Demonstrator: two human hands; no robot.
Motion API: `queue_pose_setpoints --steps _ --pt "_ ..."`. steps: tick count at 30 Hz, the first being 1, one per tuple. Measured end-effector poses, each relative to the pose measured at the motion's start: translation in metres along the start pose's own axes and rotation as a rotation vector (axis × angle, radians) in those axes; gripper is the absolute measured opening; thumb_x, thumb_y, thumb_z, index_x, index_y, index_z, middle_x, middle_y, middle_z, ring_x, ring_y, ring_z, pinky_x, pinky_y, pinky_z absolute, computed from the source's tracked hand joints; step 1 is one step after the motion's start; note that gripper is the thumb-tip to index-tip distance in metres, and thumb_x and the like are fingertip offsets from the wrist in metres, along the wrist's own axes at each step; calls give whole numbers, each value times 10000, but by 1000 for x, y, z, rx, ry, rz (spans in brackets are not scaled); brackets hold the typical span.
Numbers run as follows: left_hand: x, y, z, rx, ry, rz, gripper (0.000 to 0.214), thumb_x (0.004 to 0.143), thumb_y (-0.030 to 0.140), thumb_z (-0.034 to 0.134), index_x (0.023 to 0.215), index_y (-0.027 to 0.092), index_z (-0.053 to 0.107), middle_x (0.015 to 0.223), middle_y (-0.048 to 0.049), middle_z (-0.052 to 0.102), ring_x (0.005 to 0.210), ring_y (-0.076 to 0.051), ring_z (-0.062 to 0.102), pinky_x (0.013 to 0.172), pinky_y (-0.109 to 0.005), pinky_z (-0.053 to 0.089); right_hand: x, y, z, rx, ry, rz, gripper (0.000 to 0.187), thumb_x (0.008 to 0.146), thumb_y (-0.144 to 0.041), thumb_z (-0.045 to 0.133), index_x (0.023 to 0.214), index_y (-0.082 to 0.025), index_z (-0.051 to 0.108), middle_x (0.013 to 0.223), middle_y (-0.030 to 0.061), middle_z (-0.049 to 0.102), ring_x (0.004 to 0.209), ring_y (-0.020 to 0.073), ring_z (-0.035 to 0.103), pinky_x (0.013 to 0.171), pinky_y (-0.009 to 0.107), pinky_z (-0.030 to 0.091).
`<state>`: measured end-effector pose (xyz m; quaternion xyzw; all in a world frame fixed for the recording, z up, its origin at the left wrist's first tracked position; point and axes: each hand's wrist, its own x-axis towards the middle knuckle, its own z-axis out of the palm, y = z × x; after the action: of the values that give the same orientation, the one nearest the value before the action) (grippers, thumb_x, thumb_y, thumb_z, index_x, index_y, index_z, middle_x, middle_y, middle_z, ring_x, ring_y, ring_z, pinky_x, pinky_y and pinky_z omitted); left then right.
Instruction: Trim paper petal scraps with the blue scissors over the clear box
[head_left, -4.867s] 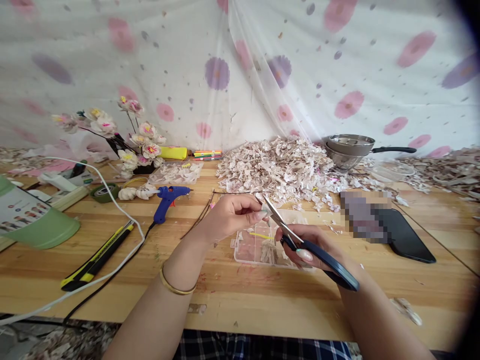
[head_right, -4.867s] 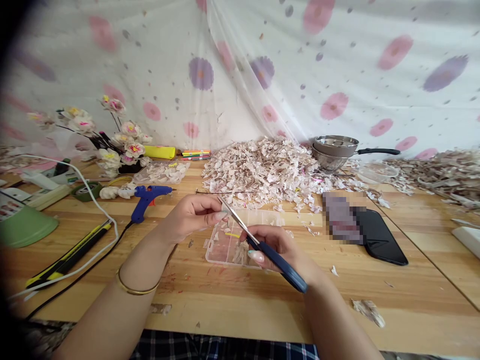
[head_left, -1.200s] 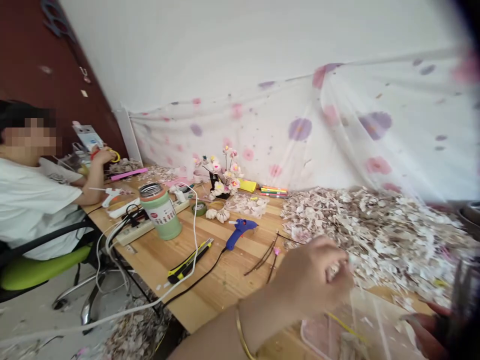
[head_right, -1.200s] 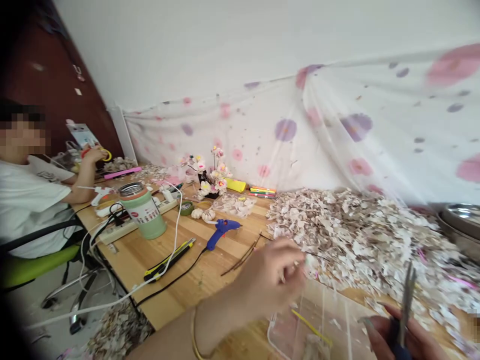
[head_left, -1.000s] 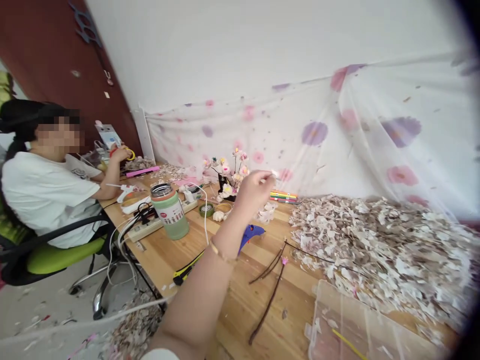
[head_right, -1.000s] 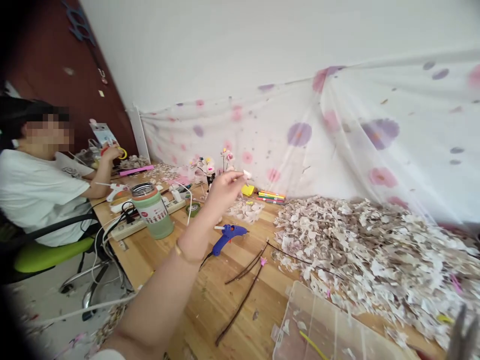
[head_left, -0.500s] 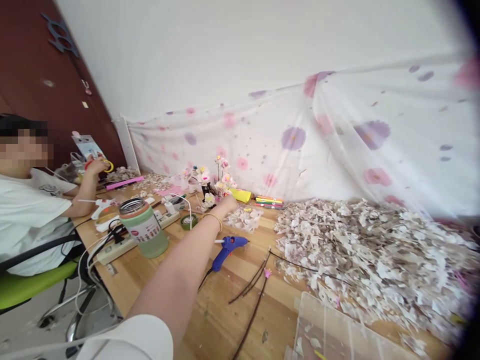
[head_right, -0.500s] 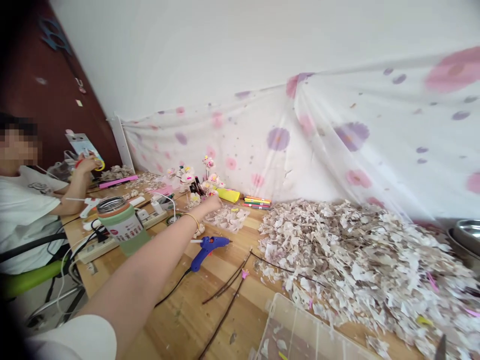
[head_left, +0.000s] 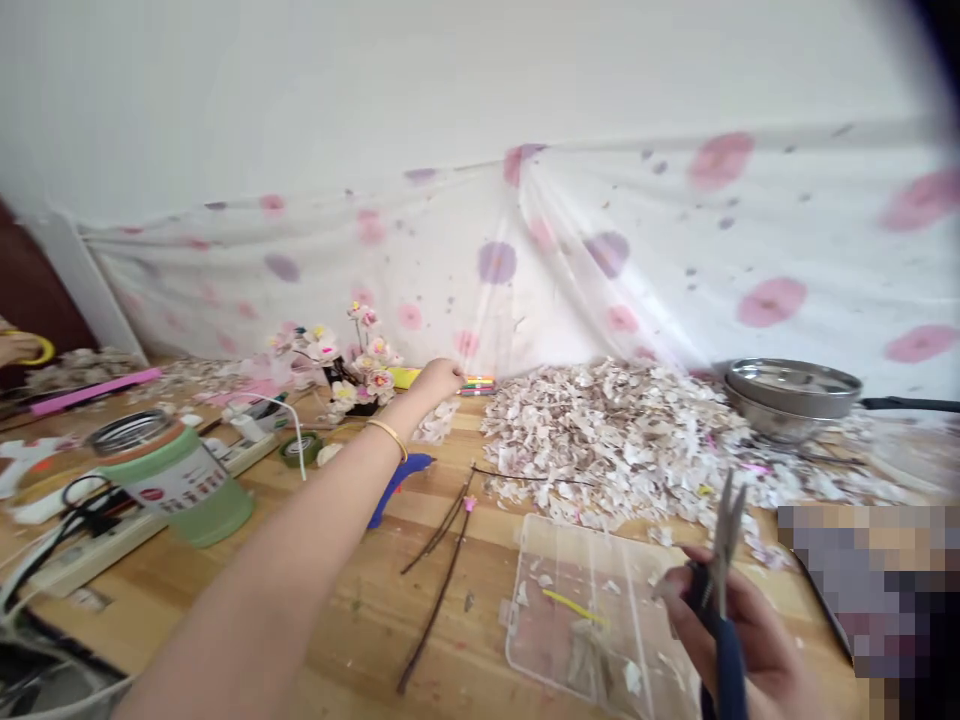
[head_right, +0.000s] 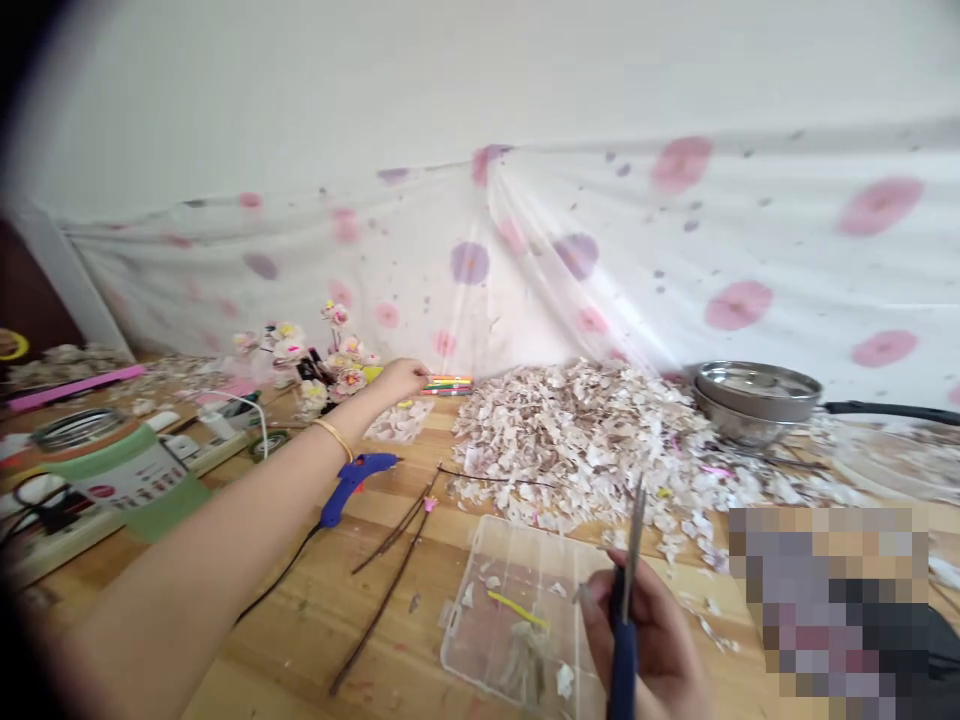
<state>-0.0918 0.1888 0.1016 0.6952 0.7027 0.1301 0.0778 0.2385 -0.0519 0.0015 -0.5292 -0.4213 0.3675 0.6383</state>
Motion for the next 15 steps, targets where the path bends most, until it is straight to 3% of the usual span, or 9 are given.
queue_pose_setpoints --steps 7,11,15 --pt "-9 103 71 -84 -87 261 300 943 337 589 1181 155 608 1198 -93 624 1029 -224 632 879 -426 552 1 -8 8 241 27 29 489 669 -404 843 1085 -241 646 821 14 655 787 187 637 714 285 542" --pt "-12 140 104 -130 -69 322 305 947 336 582 1203 171 599 1233 -99 608 1056 -226 623 896 -429 546 -2 -6 11 271 8 13 457 709 -404 820 1099 -263 630 820 5 663 776 186 632 671 277 515" --pt "-7 165 128 -189 -40 316 318 945 335 586 1216 169 592 1239 -100 605 1060 -230 622 894 -432 547 -2 -1 10 275 -30 -13 440 753 -427 784 1126 -269 612 813 14 662 754 196 628 634 284 496"
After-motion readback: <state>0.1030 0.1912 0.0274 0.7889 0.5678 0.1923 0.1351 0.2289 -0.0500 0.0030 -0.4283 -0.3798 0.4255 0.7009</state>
